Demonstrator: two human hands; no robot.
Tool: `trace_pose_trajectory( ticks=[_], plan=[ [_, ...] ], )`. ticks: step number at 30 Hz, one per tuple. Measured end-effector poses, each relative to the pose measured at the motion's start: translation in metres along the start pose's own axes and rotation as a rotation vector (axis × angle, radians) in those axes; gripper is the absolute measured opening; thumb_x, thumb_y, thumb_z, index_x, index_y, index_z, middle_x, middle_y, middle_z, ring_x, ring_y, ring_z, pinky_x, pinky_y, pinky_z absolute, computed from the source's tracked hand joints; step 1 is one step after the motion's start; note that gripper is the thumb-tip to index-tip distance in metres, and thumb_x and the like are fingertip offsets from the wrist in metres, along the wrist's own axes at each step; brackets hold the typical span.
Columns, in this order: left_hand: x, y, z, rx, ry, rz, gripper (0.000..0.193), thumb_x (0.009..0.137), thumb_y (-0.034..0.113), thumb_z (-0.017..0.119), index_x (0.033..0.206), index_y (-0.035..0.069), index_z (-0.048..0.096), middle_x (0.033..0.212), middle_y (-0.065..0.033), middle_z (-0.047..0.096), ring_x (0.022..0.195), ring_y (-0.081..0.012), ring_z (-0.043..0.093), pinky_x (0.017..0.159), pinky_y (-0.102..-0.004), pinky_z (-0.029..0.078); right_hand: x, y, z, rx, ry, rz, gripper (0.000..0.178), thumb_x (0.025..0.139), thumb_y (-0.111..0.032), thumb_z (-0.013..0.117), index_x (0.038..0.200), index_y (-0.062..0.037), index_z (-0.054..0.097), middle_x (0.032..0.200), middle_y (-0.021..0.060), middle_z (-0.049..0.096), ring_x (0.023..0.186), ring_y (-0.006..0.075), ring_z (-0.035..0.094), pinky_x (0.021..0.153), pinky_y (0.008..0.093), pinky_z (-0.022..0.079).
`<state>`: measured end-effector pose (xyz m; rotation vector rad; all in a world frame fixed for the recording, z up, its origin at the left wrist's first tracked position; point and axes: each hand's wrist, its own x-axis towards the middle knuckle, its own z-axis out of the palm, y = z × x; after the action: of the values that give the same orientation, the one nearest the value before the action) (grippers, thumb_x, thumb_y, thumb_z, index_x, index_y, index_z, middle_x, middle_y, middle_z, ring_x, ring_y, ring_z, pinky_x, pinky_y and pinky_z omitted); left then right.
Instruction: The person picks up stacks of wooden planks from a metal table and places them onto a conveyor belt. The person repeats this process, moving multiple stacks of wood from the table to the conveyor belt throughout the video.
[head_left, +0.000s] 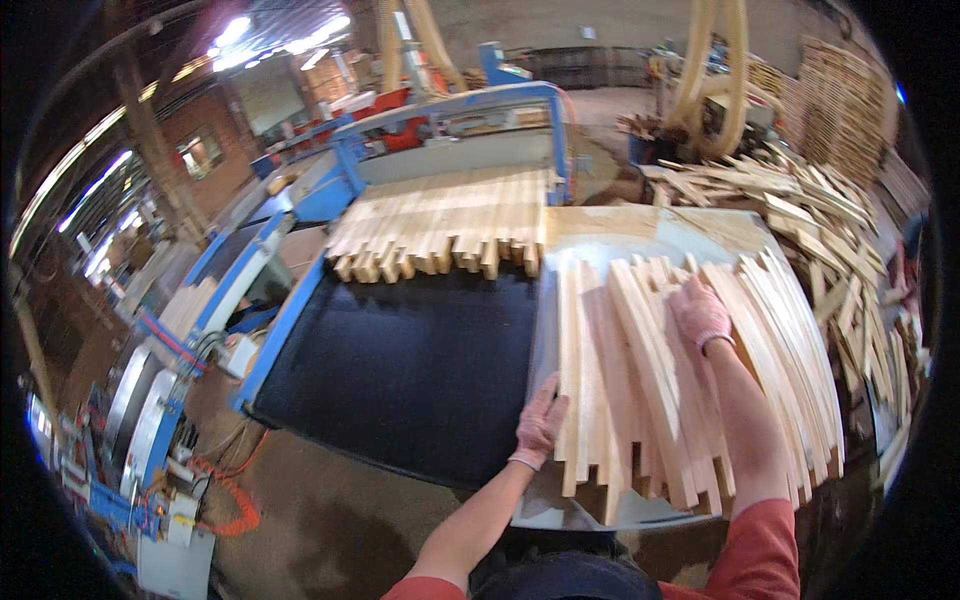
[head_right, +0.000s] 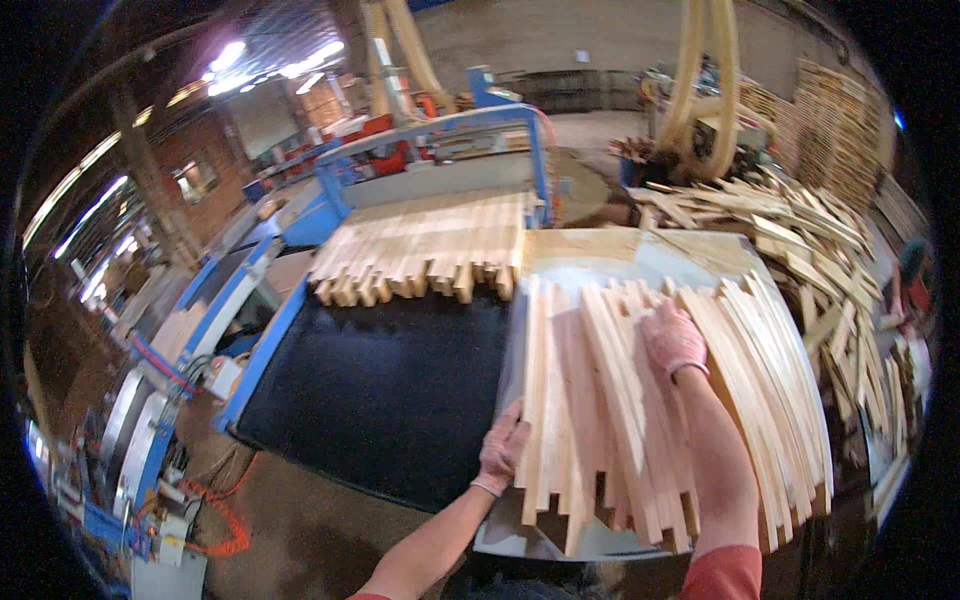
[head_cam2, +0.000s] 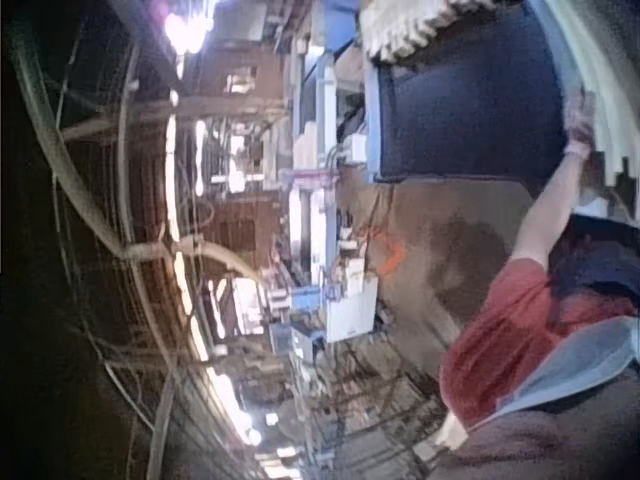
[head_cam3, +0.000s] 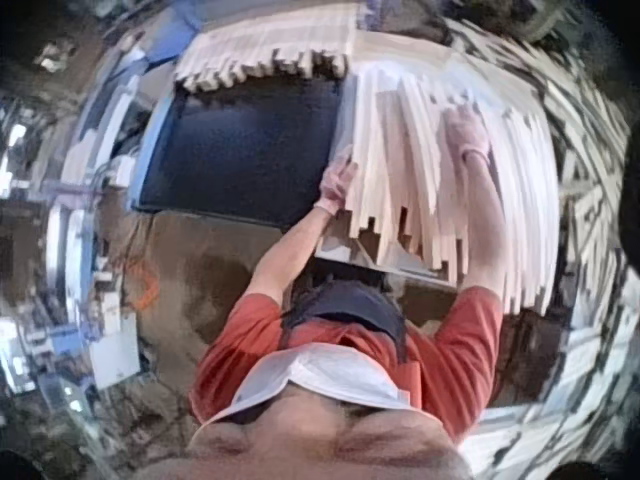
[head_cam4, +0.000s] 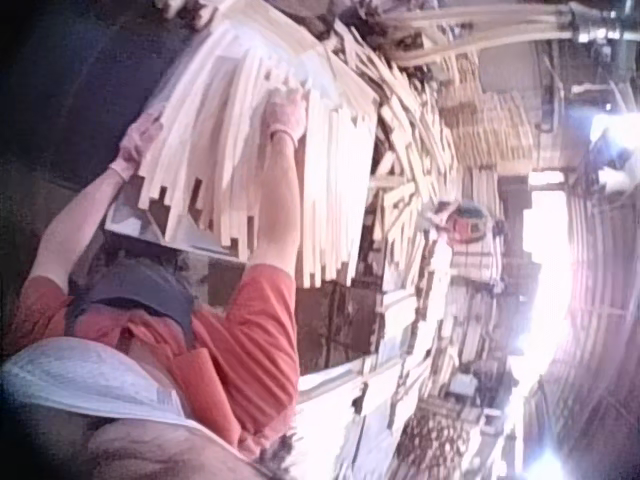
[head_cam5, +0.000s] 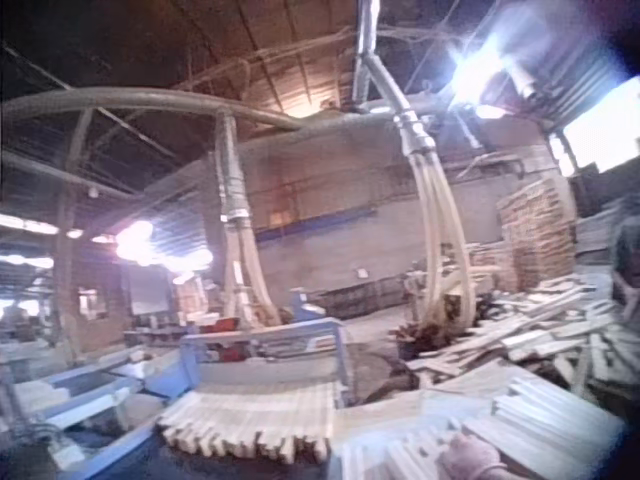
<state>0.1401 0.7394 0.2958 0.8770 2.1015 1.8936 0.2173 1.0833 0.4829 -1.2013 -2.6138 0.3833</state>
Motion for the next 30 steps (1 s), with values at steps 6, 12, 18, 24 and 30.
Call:
trace_pose_trajectory(
  ticks=[6, 12, 18, 24, 30],
  plan=[
    [0.019, -0.021, -0.016, -0.056, 0.008, -0.051, 0.057, 0.106, 0.026, 0.064, 0.156, -0.001, 0.056, 0.153, -0.0231, 0.063, 0.141, -0.0348, 0.061, 0.121, -0.0408, 0.044, 0.015, -0.022, 0.012, 0.033, -0.028, 0.006, 0.059, 0.101, -0.048, 0.056, 0.142, -0.0055, 0.058, 0.139, 0.03, 0.066, 0.13, 0.0454, 0.065, 0.112, 0.0548, 0.051],
    [0.027, -0.006, -0.011, -0.307, -0.007, -0.153, 0.055, 0.108, 0.014, 0.061, 0.158, -0.005, 0.052, 0.154, -0.0158, 0.062, 0.137, -0.0231, 0.061, 0.119, -0.0355, 0.045, 0.022, -0.019, 0.009, 0.023, -0.077, 0.061, 0.073, 0.103, -0.057, 0.058, 0.158, -0.0104, 0.05, 0.146, 0.0249, 0.064, 0.134, 0.0406, 0.064, 0.112, 0.0508, 0.051],
    [0.026, 0.006, -0.014, -0.315, -0.006, -0.1, 0.056, 0.108, 0.012, 0.06, 0.16, -0.005, 0.048, 0.155, -0.0158, 0.06, 0.137, -0.0241, 0.06, 0.119, -0.0362, 0.045, 0.02, -0.022, 0.011, 0.033, -0.07, 0.061, 0.075, 0.103, -0.058, 0.057, 0.162, -0.0122, 0.047, 0.15, 0.0237, 0.062, 0.137, 0.0392, 0.062, 0.114, 0.0494, 0.05],
    [0.025, -0.004, -0.016, -0.358, 0.0, -0.13, 0.056, 0.107, 0.017, 0.061, 0.158, -0.003, 0.052, 0.152, -0.0162, 0.063, 0.135, -0.0239, 0.061, 0.118, -0.0364, 0.046, 0.021, -0.029, 0.008, 0.001, -0.09, 0.057, 0.074, 0.104, -0.056, 0.057, 0.162, -0.0116, 0.047, 0.149, 0.0237, 0.062, 0.136, 0.0392, 0.063, 0.113, 0.0495, 0.051],
    [0.024, -0.003, -0.012, -0.368, -0.002, -0.155, 0.056, 0.106, 0.017, 0.062, 0.157, -0.004, 0.053, 0.152, -0.0157, 0.063, 0.137, -0.024, 0.061, 0.119, -0.0354, 0.045, 0.017, -0.024, 0.006, 0.006, -0.08, 0.053, 0.072, 0.104, -0.055, 0.056, 0.16, -0.0104, 0.049, 0.147, 0.0241, 0.063, 0.134, 0.0402, 0.064, 0.112, 0.0503, 0.052]
  ],
)
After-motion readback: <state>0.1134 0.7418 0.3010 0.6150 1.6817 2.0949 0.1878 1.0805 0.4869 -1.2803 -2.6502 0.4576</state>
